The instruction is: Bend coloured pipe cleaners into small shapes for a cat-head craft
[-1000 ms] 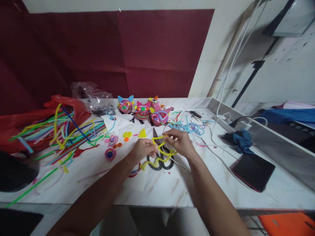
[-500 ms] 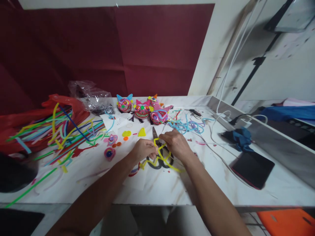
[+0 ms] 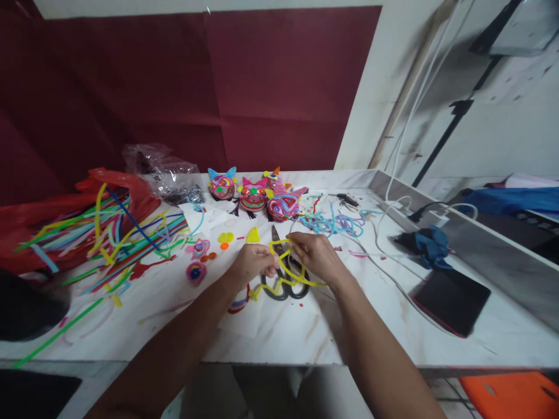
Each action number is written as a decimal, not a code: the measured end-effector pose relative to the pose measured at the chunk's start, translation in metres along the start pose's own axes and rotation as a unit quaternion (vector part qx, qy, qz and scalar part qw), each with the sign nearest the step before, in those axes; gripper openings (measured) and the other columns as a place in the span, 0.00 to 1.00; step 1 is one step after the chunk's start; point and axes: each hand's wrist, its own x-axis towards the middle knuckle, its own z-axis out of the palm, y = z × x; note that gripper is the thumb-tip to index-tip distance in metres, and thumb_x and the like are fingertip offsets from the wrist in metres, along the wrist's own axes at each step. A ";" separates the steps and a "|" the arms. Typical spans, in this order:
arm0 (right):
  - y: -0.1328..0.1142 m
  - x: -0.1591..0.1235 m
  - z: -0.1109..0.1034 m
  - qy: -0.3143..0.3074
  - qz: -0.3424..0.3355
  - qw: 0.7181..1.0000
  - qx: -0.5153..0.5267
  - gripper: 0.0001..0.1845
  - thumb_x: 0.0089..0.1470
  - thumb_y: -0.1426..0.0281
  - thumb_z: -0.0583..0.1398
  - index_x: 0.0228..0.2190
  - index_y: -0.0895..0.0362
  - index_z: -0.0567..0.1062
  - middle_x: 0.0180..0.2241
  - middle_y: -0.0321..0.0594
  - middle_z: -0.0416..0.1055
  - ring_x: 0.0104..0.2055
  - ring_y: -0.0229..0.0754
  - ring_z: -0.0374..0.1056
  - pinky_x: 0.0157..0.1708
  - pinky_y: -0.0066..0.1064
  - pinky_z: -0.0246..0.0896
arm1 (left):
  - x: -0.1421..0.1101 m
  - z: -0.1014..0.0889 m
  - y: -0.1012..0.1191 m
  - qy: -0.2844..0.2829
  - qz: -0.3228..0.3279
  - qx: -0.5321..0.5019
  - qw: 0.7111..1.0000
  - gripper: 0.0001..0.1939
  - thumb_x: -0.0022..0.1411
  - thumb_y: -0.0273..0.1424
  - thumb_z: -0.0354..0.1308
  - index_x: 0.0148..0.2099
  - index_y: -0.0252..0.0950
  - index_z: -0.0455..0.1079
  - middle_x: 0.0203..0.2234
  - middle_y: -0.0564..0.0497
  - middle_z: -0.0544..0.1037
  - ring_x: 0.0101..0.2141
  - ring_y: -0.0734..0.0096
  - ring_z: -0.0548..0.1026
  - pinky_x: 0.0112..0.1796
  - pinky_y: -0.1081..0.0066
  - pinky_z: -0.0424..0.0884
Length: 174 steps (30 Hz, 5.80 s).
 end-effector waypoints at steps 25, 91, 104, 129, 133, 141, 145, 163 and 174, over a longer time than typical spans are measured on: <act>-0.017 -0.001 0.020 -0.049 0.089 0.973 0.205 0.10 0.55 0.65 0.59 0.28 0.57 0.77 0.20 0.34 0.71 0.21 0.34 0.61 0.24 0.26 0.54 | 0.006 -0.004 -0.003 0.037 0.024 -0.133 0.990 0.11 0.51 0.30 0.70 0.26 0.29 0.72 0.20 0.51 0.76 0.22 0.79 0.73 0.29 0.76 0.72; -0.008 0.004 0.043 0.010 0.224 0.869 0.442 0.21 0.38 0.54 0.69 0.24 0.60 0.76 0.18 0.31 0.65 0.20 0.31 0.54 0.22 0.27 0.50 | 0.004 0.001 -0.003 0.067 0.018 -0.151 0.986 0.11 0.47 0.26 0.70 0.28 0.32 0.69 0.21 0.51 0.77 0.23 0.75 0.76 0.30 0.74 0.74; -0.011 0.005 0.036 0.001 0.237 0.874 0.425 0.18 0.37 0.56 0.67 0.22 0.59 0.74 0.17 0.31 0.64 0.19 0.31 0.52 0.21 0.26 0.46 | 0.005 -0.001 -0.008 0.006 -0.036 -0.130 0.991 0.11 0.51 0.32 0.69 0.28 0.31 0.73 0.20 0.50 0.77 0.20 0.77 0.73 0.26 0.75 0.70; -0.008 0.000 0.036 -0.012 0.154 0.946 0.285 0.17 0.49 0.56 0.60 0.21 0.57 0.71 0.18 0.30 0.60 0.22 0.34 0.53 0.24 0.28 0.47 | 0.008 -0.003 -0.008 -0.016 -0.103 -0.185 0.977 0.06 0.50 0.26 0.64 0.23 0.32 0.71 0.15 0.54 0.71 0.16 0.83 0.65 0.19 0.80 0.60; -0.010 0.001 0.034 -0.019 0.184 0.924 0.335 0.18 0.46 0.55 0.62 0.19 0.56 0.68 0.17 0.29 0.57 0.20 0.32 0.50 0.21 0.28 0.45 | 0.008 -0.004 -0.005 -0.041 -0.105 -0.194 0.974 0.05 0.49 0.24 0.65 0.24 0.31 0.73 0.18 0.52 0.73 0.18 0.82 0.67 0.22 0.79 0.64; -0.021 0.003 0.022 -0.038 0.271 0.844 0.461 0.19 0.36 0.57 0.68 0.17 0.56 0.67 0.13 0.25 0.55 0.16 0.29 0.46 0.18 0.27 0.39 | 0.009 -0.008 -0.005 -0.042 0.025 -0.049 0.998 0.12 0.45 0.33 0.71 0.26 0.32 0.72 0.18 0.52 0.76 0.18 0.78 0.71 0.22 0.76 0.69; -0.025 0.003 0.017 -0.044 0.297 0.819 0.489 0.18 0.34 0.59 0.69 0.16 0.57 0.68 0.11 0.26 0.58 0.15 0.29 0.47 0.17 0.26 0.38 | 0.013 -0.009 -0.007 -0.013 0.107 0.016 0.994 0.14 0.45 0.36 0.71 0.26 0.33 0.70 0.16 0.55 0.74 0.16 0.78 0.70 0.21 0.76 0.69; -0.024 0.003 0.014 -0.033 0.273 0.832 0.481 0.18 0.34 0.59 0.69 0.18 0.58 0.70 0.14 0.27 0.60 0.17 0.29 0.48 0.19 0.26 0.40 | 0.009 -0.001 -0.012 0.064 0.239 0.084 0.965 0.05 0.52 0.32 0.65 0.31 0.36 0.74 0.19 0.54 0.78 0.22 0.70 0.78 0.27 0.73 0.75; -0.018 0.000 0.012 -0.079 0.182 0.894 0.402 0.18 0.42 0.56 0.66 0.21 0.58 0.70 0.17 0.28 0.57 0.21 0.30 0.47 0.22 0.27 0.40 | 0.009 -0.007 -0.006 -0.006 0.058 -0.059 0.997 0.21 0.38 0.37 0.75 0.30 0.32 0.71 0.19 0.51 0.79 0.21 0.71 0.78 0.26 0.72 0.77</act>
